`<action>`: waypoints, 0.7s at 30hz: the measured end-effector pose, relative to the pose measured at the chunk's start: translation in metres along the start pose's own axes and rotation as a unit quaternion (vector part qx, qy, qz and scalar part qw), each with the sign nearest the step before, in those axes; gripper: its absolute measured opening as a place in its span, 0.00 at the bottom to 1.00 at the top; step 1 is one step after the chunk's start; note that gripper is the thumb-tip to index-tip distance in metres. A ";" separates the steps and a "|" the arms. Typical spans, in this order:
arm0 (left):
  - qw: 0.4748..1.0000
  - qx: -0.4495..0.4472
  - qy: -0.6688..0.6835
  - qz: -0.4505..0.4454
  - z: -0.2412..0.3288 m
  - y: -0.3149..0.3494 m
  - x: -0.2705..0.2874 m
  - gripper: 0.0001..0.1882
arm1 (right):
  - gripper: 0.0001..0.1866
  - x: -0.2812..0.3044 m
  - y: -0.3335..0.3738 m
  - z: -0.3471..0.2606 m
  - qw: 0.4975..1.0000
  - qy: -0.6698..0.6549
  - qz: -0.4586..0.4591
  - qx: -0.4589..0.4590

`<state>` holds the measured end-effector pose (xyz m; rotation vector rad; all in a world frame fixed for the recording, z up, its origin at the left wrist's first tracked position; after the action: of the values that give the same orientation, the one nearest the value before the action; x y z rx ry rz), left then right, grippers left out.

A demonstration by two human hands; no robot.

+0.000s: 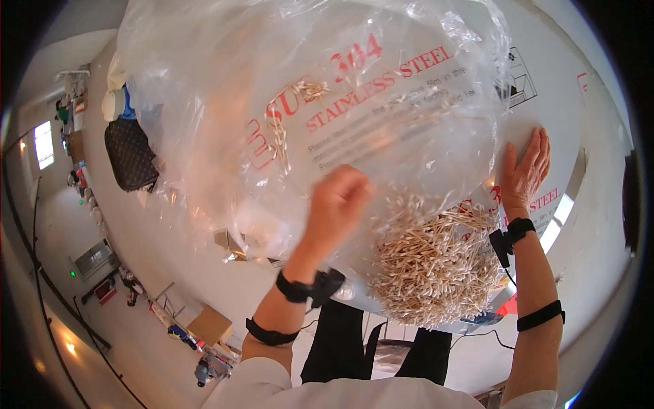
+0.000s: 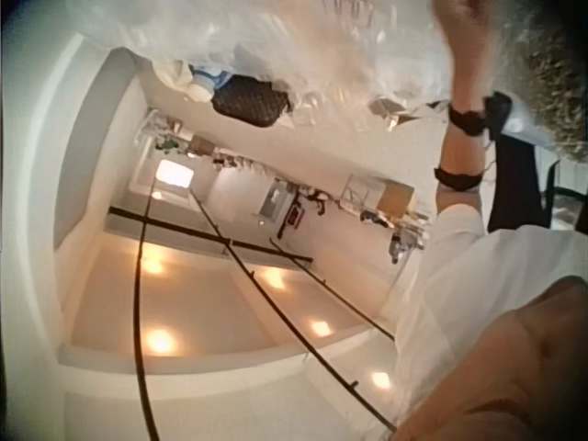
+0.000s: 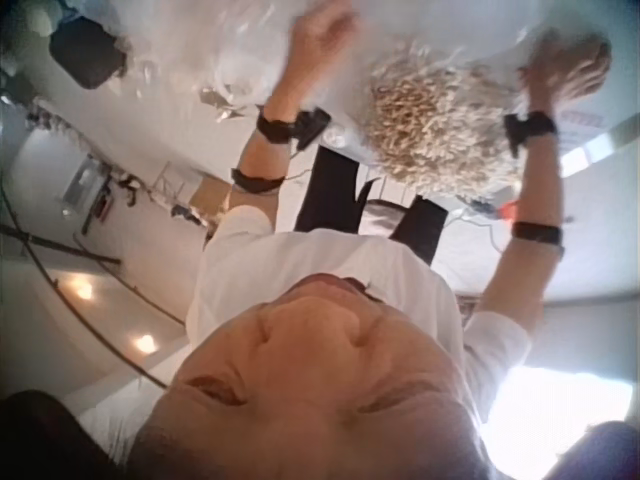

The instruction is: Picking up small white plastic parts from a table and placing them into a large clear plastic bag.

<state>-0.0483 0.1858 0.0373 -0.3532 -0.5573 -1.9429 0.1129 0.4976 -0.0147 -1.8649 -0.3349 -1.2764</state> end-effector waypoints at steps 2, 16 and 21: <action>0.990 0.052 0.024 0.128 -0.057 -0.020 0.053 0.03 | 0.33 0.002 -0.001 0.000 1.000 0.003 0.016 0.005; 0.909 0.061 -0.291 0.290 -0.105 -0.097 0.134 0.08 | 0.32 0.003 -0.003 -0.003 0.999 -0.003 0.033 0.037; 0.931 0.000 -0.273 0.243 -0.100 -0.099 0.131 0.06 | 0.32 0.001 -0.002 -0.005 0.999 -0.005 0.030 0.032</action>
<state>-0.1926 0.0667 -0.0068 -0.9558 -0.7414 -1.3524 0.1092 0.4953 -0.0120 -1.8149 -0.3192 -1.2016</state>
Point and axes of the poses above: each hand's wrist, its own y-axis away from the middle knuckle, its own x-axis out of the back of the hand, z = x × y, the point moved 9 cm from there along -y, towards the middle knuckle, and after that the axes turned 15 degrees about z, right-handed, at the moved point
